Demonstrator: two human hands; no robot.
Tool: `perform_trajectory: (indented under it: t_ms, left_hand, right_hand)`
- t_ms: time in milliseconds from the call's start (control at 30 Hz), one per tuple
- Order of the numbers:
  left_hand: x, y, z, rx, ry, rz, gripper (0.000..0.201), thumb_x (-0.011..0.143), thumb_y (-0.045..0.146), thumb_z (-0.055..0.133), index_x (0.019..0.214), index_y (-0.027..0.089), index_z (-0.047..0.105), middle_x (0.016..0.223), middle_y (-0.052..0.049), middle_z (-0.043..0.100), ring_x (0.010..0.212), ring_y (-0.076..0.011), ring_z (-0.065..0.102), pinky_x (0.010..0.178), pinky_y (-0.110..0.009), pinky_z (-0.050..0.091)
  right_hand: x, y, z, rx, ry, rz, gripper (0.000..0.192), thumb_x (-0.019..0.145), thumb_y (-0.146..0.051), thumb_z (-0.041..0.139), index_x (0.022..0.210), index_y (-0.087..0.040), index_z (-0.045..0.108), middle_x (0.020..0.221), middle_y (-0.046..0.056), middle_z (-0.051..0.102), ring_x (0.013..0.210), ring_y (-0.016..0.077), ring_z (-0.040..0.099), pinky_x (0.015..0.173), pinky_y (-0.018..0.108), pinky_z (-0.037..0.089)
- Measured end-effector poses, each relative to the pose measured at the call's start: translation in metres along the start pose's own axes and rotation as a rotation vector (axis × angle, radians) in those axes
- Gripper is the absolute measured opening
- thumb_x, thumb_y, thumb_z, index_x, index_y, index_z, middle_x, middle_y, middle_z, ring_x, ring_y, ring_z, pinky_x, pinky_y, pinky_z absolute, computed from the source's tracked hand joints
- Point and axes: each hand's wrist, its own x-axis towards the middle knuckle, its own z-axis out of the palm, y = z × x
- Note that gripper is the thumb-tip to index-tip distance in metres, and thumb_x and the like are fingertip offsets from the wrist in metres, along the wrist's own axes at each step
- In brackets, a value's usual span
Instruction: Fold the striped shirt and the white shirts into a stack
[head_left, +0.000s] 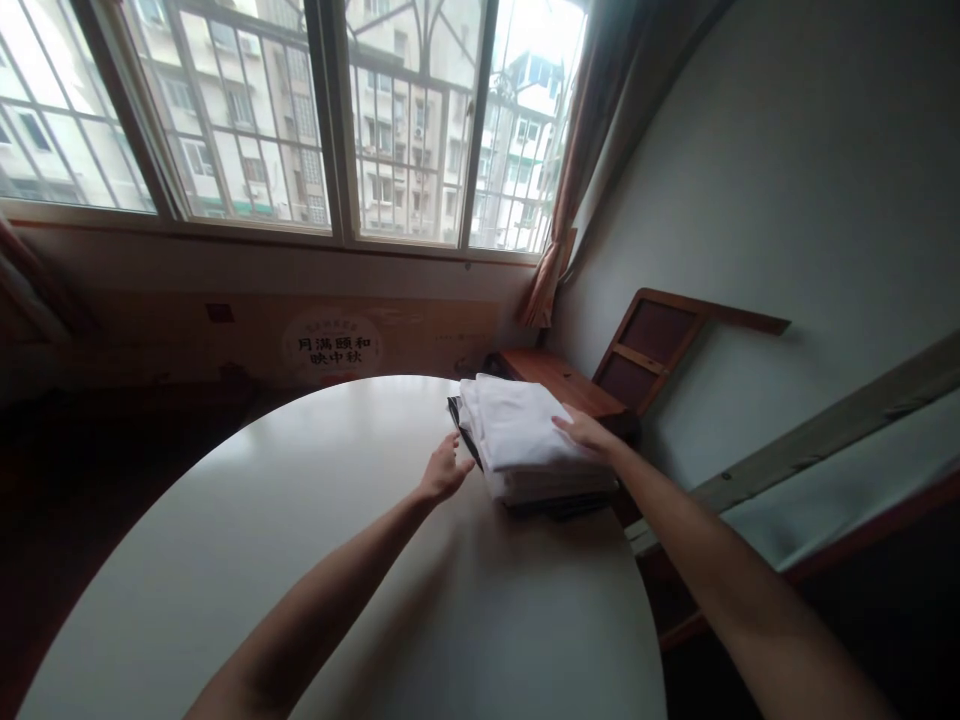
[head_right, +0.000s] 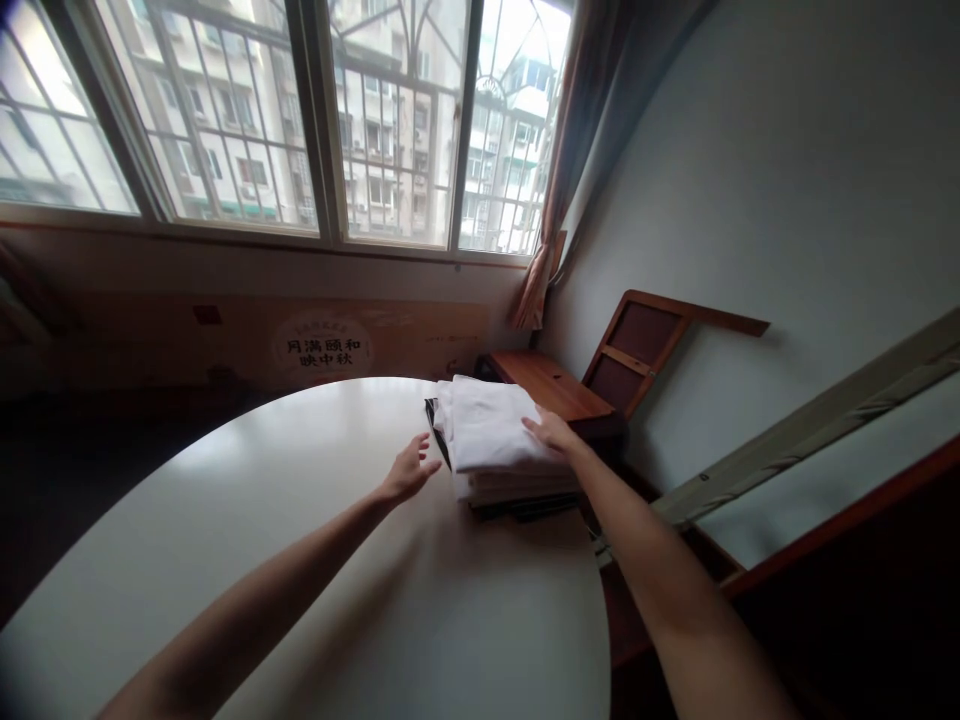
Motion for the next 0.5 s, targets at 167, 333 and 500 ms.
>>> perform_trajectory:
  t_ms: [167,333,500]
  left_hand:
    - [-0.049,-0.034,-0.053,0.087,0.098,0.089,0.05,0.075,0.025,0.06,0.124,0.016,0.052,0.128,-0.015,0.054,0.112,-0.0261,0.056,0.095,-0.043,0.044]
    - [-0.093,-0.053,-0.12,-0.17,0.277,0.018,0.048,0.077,0.034,0.062,0.119,0.013,0.054,0.124,-0.015,0.058,0.11,-0.0247,0.058,0.096,-0.042,0.045]
    - [-0.128,-0.05,-0.181,-0.503,0.619,-0.03,0.051,0.08,0.045,0.058,0.122,0.016,0.054,0.127,-0.014,0.057,0.114,-0.0261,0.057,0.099,-0.044,0.043]
  right_hand:
    - [-0.023,-0.005,0.042,0.023,-0.124,0.011,0.058,0.087,-0.055,0.043,0.128,-0.015,0.054,0.137,0.017,0.049,0.13,0.0281,0.041,0.106,0.043,0.029]
    - [-0.026,-0.006,0.039,0.218,0.051,0.015,0.054,0.087,-0.048,0.041,0.12,-0.008,0.06,0.128,0.019,0.056,0.123,0.0274,0.049,0.105,0.039,0.033]
    - [-0.063,-0.053,0.032,0.794,0.365,-0.107,0.064,0.088,-0.06,0.032,0.124,-0.011,0.054,0.123,0.019,0.059,0.113,0.0272,0.056,0.095,0.044,0.043]
